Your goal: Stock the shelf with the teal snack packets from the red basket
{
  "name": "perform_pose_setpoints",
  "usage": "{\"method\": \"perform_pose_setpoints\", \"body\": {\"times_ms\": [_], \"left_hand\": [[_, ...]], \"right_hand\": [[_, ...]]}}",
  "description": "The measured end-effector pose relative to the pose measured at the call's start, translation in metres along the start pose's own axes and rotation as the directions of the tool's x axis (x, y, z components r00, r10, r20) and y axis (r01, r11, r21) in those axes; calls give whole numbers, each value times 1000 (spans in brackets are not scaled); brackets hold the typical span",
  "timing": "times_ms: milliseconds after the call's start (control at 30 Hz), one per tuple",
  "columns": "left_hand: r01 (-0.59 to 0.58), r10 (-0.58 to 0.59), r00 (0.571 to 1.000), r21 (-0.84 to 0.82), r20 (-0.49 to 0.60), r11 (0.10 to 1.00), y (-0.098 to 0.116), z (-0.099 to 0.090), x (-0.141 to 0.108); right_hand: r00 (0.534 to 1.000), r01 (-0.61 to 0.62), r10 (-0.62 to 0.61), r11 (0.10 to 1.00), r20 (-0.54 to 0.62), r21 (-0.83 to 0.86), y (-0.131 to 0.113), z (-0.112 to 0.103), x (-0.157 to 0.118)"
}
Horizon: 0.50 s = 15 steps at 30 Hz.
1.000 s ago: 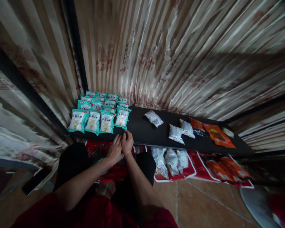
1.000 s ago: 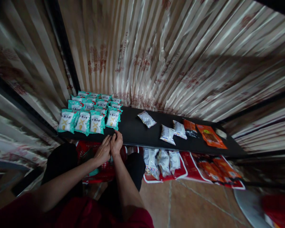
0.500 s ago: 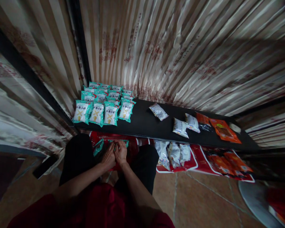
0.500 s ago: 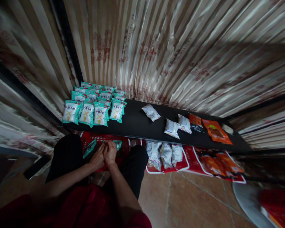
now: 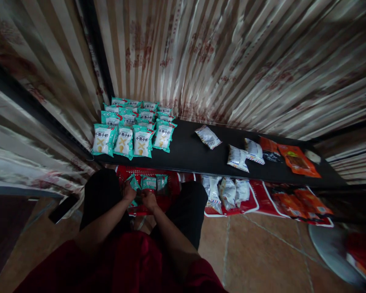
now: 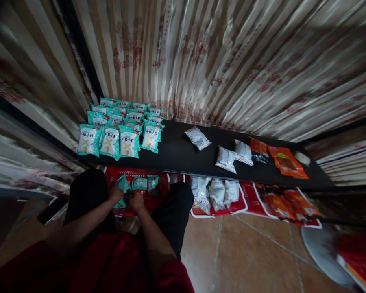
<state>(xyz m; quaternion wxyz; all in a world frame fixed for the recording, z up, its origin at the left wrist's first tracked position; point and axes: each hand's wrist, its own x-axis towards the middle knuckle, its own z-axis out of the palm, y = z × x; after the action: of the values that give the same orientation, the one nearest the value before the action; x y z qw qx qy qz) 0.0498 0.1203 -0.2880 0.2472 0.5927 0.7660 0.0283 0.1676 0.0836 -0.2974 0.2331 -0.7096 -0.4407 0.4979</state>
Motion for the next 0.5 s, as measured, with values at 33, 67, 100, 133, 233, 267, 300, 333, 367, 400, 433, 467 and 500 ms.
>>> {"method": "perform_pose_setpoints", "body": {"times_ms": [33, 67, 100, 133, 233, 267, 300, 333, 367, 400, 433, 467, 500], "left_hand": [[6, -6, 1000, -1, 10, 1000, -1, 2, 3], [8, -8, 1000, -2, 18, 1000, -2, 3, 5], [9, -9, 1000, -3, 25, 1000, -3, 3, 6], [8, -8, 999, -3, 32, 1000, -4, 3, 7], [-2, 2, 998, -1, 66, 1000, -4, 1, 5], [-11, 11, 997, 0, 77, 1000, -3, 0, 4], [-24, 24, 996, 1, 84, 1000, -2, -1, 2], [-39, 39, 996, 0, 84, 999, -1, -2, -1], [-62, 61, 995, 2, 82, 998, 1, -4, -5], [-91, 90, 993, 9, 79, 996, 3, -5, -9], [-127, 125, 989, 21, 77, 992, 5, -6, -13], [-168, 165, 983, 40, 80, 985, 7, -6, -17], [-209, 204, 976, 58, 82, 976, 9, -6, -22]], "right_hand": [[1000, -18, 18, 1000, 0, -1, 2, 0, 0], [999, -37, 37, 999, -2, -5, 3, 1, 0], [999, -53, 53, 999, -5, -8, 4, 1, 0], [998, -65, 65, 998, -4, -4, 6, 1, 1], [996, -87, 87, 996, 7, 29, 8, 1, 3], [996, -93, 93, 995, 10, 44, 8, 1, 3], [995, -98, 97, 993, 13, 60, 8, 1, 4], [995, -100, 100, 992, 13, 78, 8, 0, 5], [995, -100, 99, 990, 11, 98, 7, 0, 5], [995, -96, 96, 988, 7, 120, 6, -1, 5], [996, -89, 90, 985, 1, 146, 5, -2, 5], [997, -77, 79, 982, -7, 173, 4, -3, 5], [998, -64, 68, 977, -15, 205, 3, -4, 5]]}}
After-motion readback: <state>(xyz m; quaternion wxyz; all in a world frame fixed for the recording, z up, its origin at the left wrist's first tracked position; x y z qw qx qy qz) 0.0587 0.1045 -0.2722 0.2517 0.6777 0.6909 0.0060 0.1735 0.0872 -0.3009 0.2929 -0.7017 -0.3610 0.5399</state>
